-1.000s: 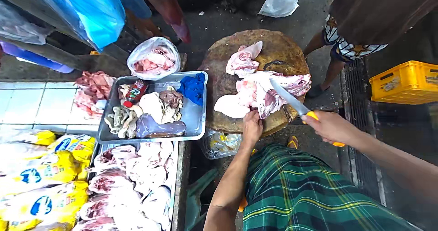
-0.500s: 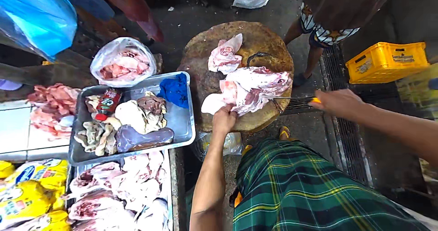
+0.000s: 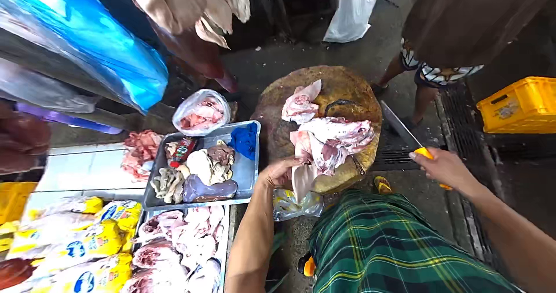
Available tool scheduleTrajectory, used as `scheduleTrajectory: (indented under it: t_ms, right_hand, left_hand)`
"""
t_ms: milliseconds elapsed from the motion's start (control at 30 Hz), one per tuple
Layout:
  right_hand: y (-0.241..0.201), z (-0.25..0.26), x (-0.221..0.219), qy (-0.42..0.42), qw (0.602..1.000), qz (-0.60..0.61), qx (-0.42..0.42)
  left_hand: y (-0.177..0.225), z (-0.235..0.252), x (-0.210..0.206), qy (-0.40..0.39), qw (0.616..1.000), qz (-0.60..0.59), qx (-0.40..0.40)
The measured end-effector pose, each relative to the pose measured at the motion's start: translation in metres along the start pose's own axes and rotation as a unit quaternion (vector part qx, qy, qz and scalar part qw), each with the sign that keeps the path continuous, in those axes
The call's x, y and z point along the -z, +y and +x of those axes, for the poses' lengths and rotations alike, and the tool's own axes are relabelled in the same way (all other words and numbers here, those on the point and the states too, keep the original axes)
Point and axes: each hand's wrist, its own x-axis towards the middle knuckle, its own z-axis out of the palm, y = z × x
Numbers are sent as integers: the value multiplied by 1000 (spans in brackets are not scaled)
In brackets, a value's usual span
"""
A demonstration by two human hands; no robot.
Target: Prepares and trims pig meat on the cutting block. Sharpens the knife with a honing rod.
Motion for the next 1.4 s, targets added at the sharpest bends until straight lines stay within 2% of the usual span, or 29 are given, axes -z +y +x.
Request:
scheduleTrajectory:
  t_ms: [67,100,167,233,333,433,567,633,733,800,867,967,1033,1200,1300,1400]
  right_hand:
    - [-24,20,8,-44,997,-31,50]
    - [-37,31,14,-54,992,-66,88]
    - [-52,55,26,-68,977,-115,167]
    - [-57,79,33,-90,960,-136,230]
    - [-44,102,29,-156,950,-100,250]
    - [-4,115,19,-225,950,-24,217]
    - [49,112,11,-248,951,45,181]
    - [51,110,15,-232,958,62,156]
    - [11,114,31,-220,963,64,142]
    - [-20,123,34,-226,963,46,137]
    - [-58,134,37,-221,961,36,162]
    - [-134,137,44,-241,949,56,196]
    - [-196,145,39,-292,932,59,209]
    - [-340,156,-8,-346,910,-80,216]
    - [-378,160,-32,-355,903,-137,198]
    - [-372,151,-33,-350,901,-172,188]
  left_hand:
    - [-11,1,-20,5,983,-180,-18]
    - [-4,5,-28,33,971,-236,-33]
    - [29,8,-41,106,955,-271,-62]
    - [71,5,-53,210,946,-231,-82]
    - [125,-12,-85,385,914,-58,-118]
    - [162,-27,-132,440,887,62,-128]
    - [126,-6,-155,455,882,102,-65]
    - [105,10,-156,462,879,97,-61]
    - [80,32,-131,526,848,11,-68]
    - [68,38,-120,526,845,-57,-70]
    - [69,40,-113,538,838,-60,-72]
    - [57,34,-122,562,823,-50,-62]
    - [48,29,-131,556,827,-53,-66]
    - [36,33,-119,541,836,-61,-74]
    - [23,38,-106,530,838,-83,-100]
    - [15,40,-107,536,837,-61,-95]
